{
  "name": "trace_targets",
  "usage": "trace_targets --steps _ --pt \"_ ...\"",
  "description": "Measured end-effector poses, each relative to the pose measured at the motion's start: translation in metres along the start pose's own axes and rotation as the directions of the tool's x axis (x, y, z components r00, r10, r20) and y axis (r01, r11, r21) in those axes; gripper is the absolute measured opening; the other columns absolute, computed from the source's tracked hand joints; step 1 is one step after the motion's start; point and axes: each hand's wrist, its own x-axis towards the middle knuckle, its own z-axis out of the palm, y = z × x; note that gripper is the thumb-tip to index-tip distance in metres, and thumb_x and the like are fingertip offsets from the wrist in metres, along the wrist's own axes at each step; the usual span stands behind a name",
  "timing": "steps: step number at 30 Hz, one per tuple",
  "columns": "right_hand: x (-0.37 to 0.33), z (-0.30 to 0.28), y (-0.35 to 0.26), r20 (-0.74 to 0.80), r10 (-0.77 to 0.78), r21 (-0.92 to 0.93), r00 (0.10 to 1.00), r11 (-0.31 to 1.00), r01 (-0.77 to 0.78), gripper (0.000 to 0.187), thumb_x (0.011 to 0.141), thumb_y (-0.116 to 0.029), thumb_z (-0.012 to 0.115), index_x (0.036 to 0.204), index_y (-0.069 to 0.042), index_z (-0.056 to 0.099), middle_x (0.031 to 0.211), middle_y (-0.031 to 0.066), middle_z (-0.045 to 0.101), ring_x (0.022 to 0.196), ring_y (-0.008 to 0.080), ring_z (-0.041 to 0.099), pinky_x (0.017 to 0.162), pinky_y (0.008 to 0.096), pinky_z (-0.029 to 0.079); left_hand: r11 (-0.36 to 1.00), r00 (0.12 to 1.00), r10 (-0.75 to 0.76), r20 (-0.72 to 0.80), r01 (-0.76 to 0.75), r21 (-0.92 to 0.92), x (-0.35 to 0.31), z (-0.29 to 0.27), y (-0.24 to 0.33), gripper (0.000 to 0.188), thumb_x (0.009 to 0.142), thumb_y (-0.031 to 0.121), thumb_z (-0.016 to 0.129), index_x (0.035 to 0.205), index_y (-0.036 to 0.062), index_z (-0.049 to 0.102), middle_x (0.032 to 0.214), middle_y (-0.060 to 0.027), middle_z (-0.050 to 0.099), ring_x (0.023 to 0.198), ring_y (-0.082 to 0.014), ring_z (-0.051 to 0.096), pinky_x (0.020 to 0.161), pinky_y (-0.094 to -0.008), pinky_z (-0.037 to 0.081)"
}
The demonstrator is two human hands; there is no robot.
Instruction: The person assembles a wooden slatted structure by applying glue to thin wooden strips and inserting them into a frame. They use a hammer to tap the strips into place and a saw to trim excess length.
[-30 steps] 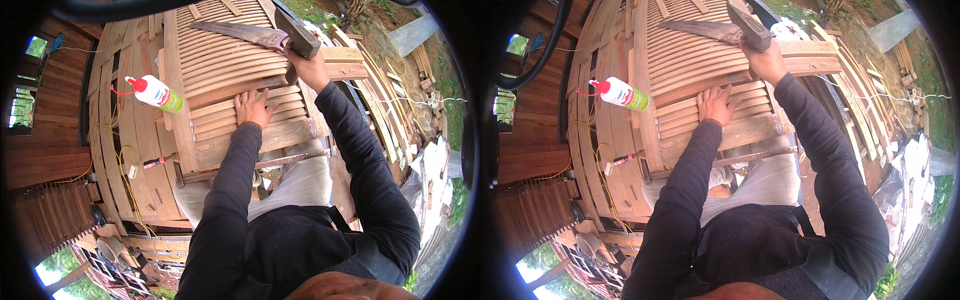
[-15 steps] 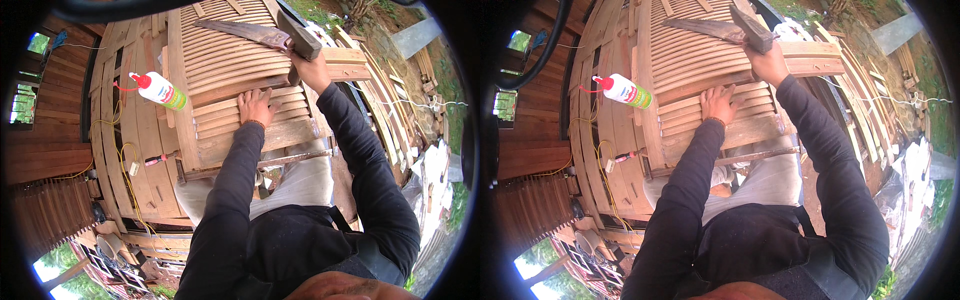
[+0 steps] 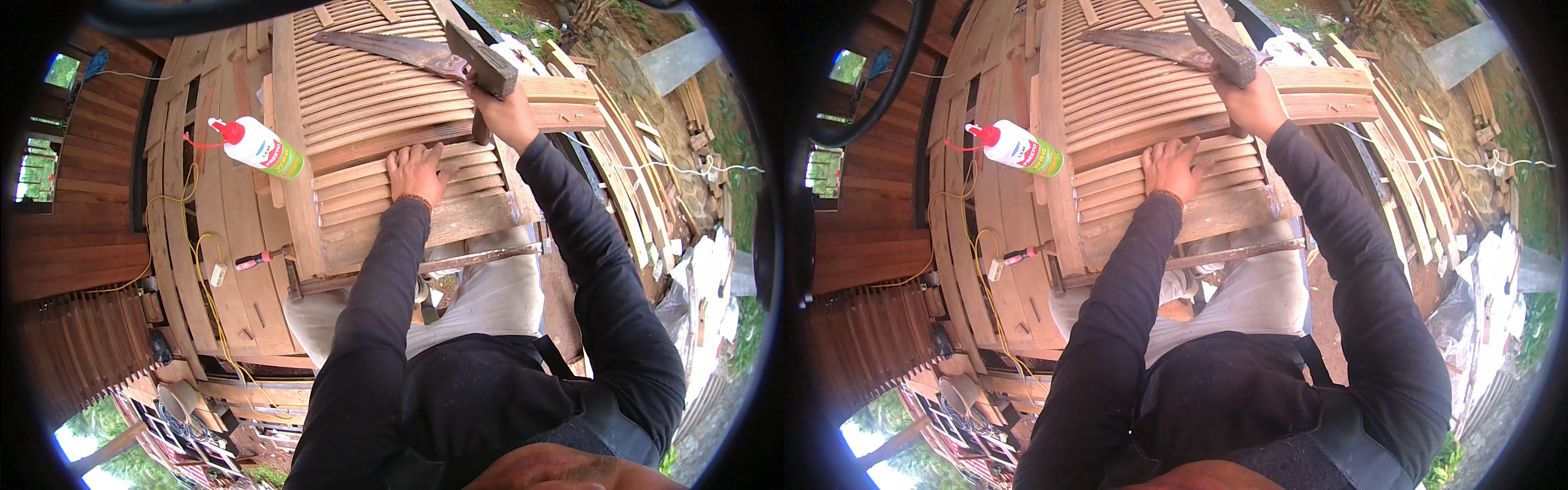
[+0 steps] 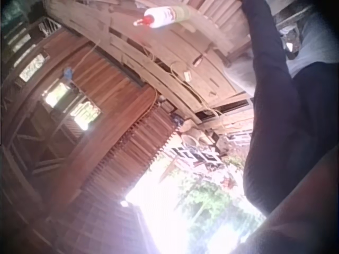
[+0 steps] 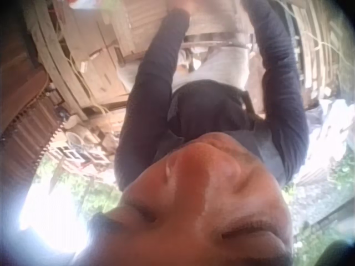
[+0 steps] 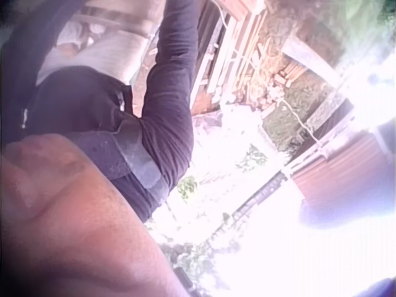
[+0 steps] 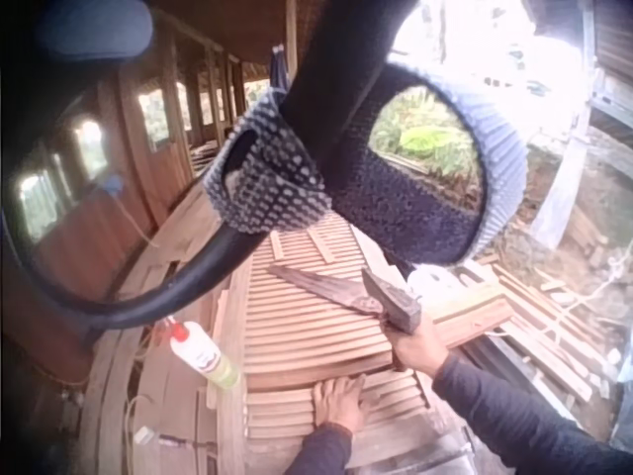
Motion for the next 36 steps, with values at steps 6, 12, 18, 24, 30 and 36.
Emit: trace_targets --steps 6,12,18,24,30,36 --pt "0.004 -0.005 -0.004 0.015 0.131 0.082 0.991 0.988 -0.131 0.013 0.096 -0.009 0.070 0.108 -0.003 0.069 0.092 0.0043 0.071 0.085 0.0126 0.064 0.078 0.0320 0.053 1.000 1.000 -0.002 -0.005 0.002 0.006 -0.003 -0.001 0.000 0.058 0.095 0.057 0.065 0.140 0.0211 0.068 0.129 -0.0097 0.064 0.129 -0.0296 0.051 0.119 -0.0544 0.024" --pt "0.000 -0.013 -0.026 -0.140 -0.018 0.161 0.990 0.986 0.041 0.013 0.095 -0.003 0.068 0.107 -0.002 0.068 0.096 0.0031 0.071 0.086 0.0117 0.065 0.079 0.0290 0.053 1.000 1.000 0.003 0.015 -0.003 0.009 0.000 -0.005 0.001 0.058 0.096 0.057 0.064 0.140 0.0198 0.067 0.129 -0.0107 0.063 0.130 -0.0303 0.050 0.120 -0.0540 0.023" --pt "-0.036 -0.065 -0.065 -0.369 0.055 0.300 0.928 0.952 0.063 0.012 0.097 -0.001 0.066 0.110 -0.001 0.066 0.095 0.0047 0.070 0.086 0.0149 0.067 0.078 0.0312 0.054 0.997 0.999 -0.053 0.004 0.053 0.063 0.004 -0.001 0.003 0.052 0.099 0.053 0.060 0.137 0.0180 0.069 0.128 -0.0098 0.065 0.129 -0.0293 0.052 0.117 -0.0524 0.026" --pt "-0.124 -0.131 -0.081 -0.187 0.513 0.364 0.838 0.828 -0.426 0.018 0.095 -0.011 0.065 0.109 0.001 0.063 0.083 0.0044 0.064 0.070 0.0137 0.062 0.064 0.0296 0.050 0.996 0.977 -0.084 0.194 0.084 0.006 0.029 -0.012 -0.001 0.044 0.099 0.050 0.060 0.124 0.0166 0.074 0.121 -0.0093 0.069 0.123 -0.0287 0.060 0.105 -0.0502 0.039" --pt "-0.206 -0.148 -0.051 -0.084 0.701 0.320 0.708 0.692 -0.647 0.022 0.090 -0.006 0.061 0.111 0.002 0.063 0.081 0.0034 0.062 0.067 0.0128 0.061 0.062 0.0283 0.050 0.995 0.960 -0.101 0.262 0.101 0.011 0.035 -0.011 -0.001 0.041 0.099 0.047 0.064 0.123 0.0156 0.074 0.129 -0.0092 0.069 0.125 -0.0287 0.059 0.106 -0.0512 0.038" --pt "-0.231 -0.146 -0.046 -0.098 0.745 0.314 0.660 0.652 -0.690 0.025 0.089 -0.006 0.061 0.112 0.003 0.062 0.085 0.0041 0.062 0.068 0.0124 0.060 0.062 0.0283 0.050 0.999 0.973 -0.034 0.226 0.038 -0.017 0.035 -0.009 -0.010 0.046 0.097 0.047 0.066 0.130 0.0161 0.073 0.133 -0.0094 0.068 0.128 -0.0286 0.058 0.109 -0.0508 0.038"
